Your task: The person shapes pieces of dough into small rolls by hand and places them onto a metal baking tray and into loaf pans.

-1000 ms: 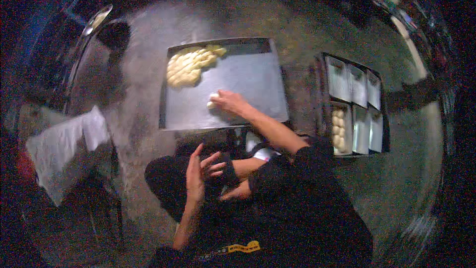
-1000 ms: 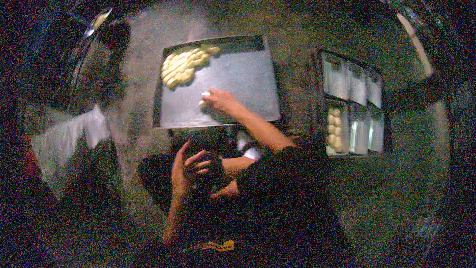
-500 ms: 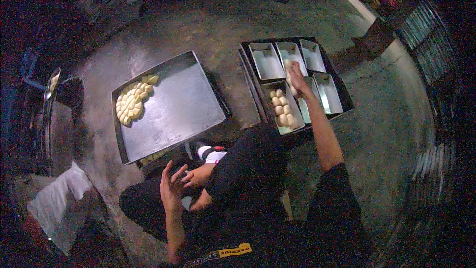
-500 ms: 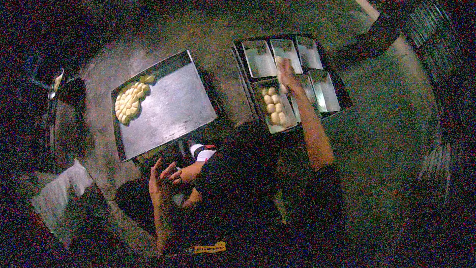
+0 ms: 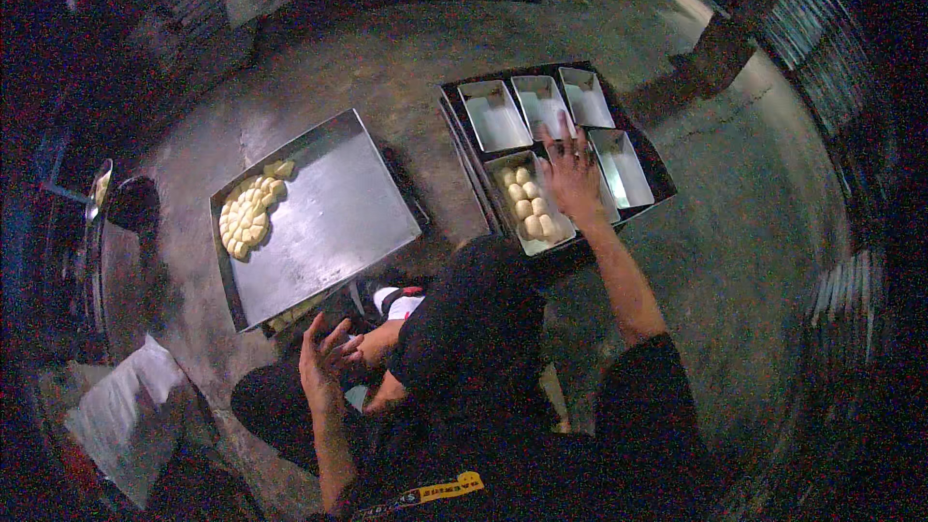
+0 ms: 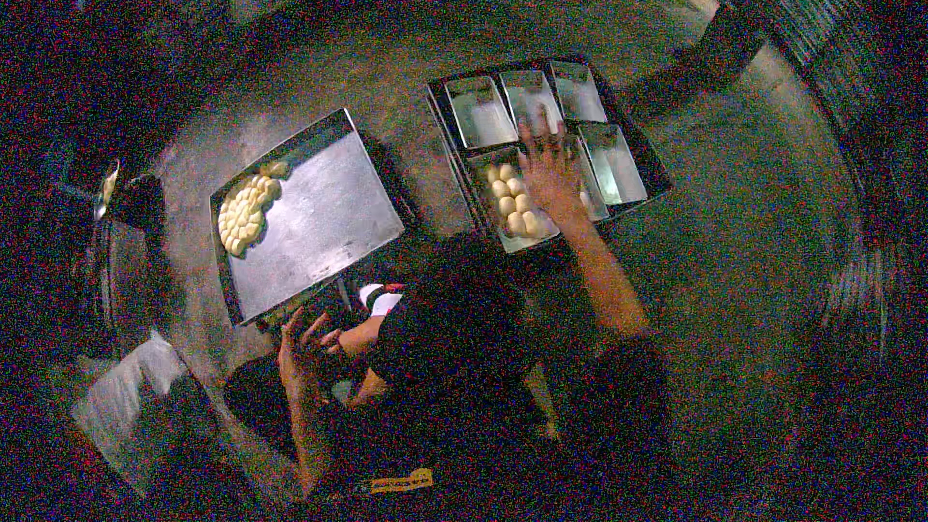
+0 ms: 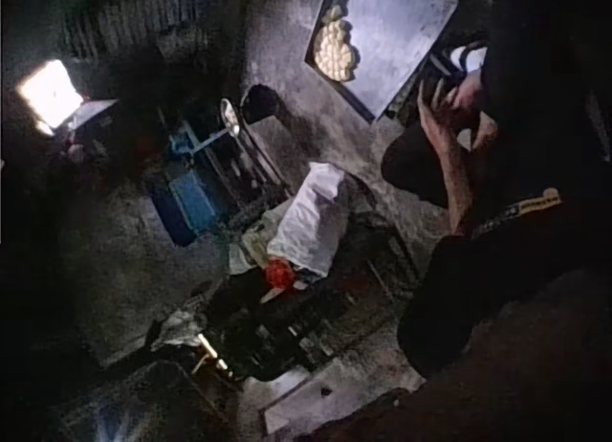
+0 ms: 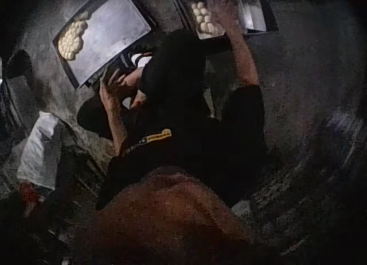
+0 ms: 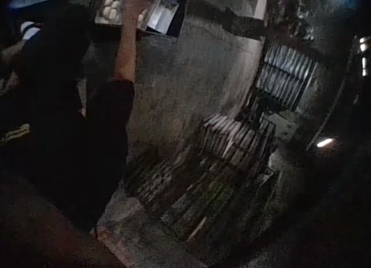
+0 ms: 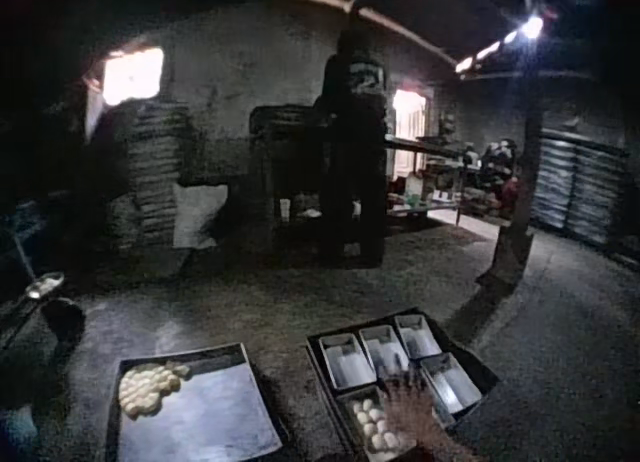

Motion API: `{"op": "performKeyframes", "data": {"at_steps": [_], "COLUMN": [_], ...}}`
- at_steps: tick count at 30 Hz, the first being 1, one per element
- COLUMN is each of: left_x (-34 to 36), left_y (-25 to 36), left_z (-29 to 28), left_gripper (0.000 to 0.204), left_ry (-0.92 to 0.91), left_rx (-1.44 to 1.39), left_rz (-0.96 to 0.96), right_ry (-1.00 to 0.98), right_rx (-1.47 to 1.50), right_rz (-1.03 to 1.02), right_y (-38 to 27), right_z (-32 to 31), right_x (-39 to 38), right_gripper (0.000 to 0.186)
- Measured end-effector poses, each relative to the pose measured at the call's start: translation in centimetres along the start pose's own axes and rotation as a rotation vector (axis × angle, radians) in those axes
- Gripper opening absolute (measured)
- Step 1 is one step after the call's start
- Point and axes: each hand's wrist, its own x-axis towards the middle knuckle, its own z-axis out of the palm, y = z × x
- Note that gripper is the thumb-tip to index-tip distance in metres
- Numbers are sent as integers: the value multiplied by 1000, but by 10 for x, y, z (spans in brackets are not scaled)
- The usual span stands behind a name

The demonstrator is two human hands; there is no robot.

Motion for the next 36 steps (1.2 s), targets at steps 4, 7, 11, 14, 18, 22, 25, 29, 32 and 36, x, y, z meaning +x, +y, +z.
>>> {"op": "performKeyframes", "data": {"at_steps": [4,7,11,14,18,22,25,29,32,36], "left_x": [-3,-5,-11,-18,-27,-33,-31,-19,-3,23], "left_y": [-10,-3,-3,17,35,43,44,70,84,98], "left_z": [-15,-23,-53,-65,-101,-139,-161,-169,-151,-128], "left_gripper": [62,61,60,59,59,58,53,42,44,60], "left_ry": [25,0,-10,42,154,231,294,314,208,304], "left_rx": [-91,-112,-218,-253,-254,-283,-251,142,399,603], "left_rz": [-60,-57,4,-31,-50,55,95,63,181,415], "right_ry": [93,92,-2,-50,-39,7,53,-32,-12,-146], "right_rx": [198,208,321,391,354,318,370,514,657,784], "right_rz": [-166,-251,-392,-501,-667,-781,-891,-1059,-1190,-1272], "right_y": [-56,-101,-173,-223,-293,-361,-411,-450,-445,-425], "right_z": [-53,-76,-81,-74,-76,-50,-52,-104,-143,-175], "right_x": [25,41,62,75,97,112,116,91,69,52], "right_gripper": [57,53,50,50,46,45,42,32,28,29]}}
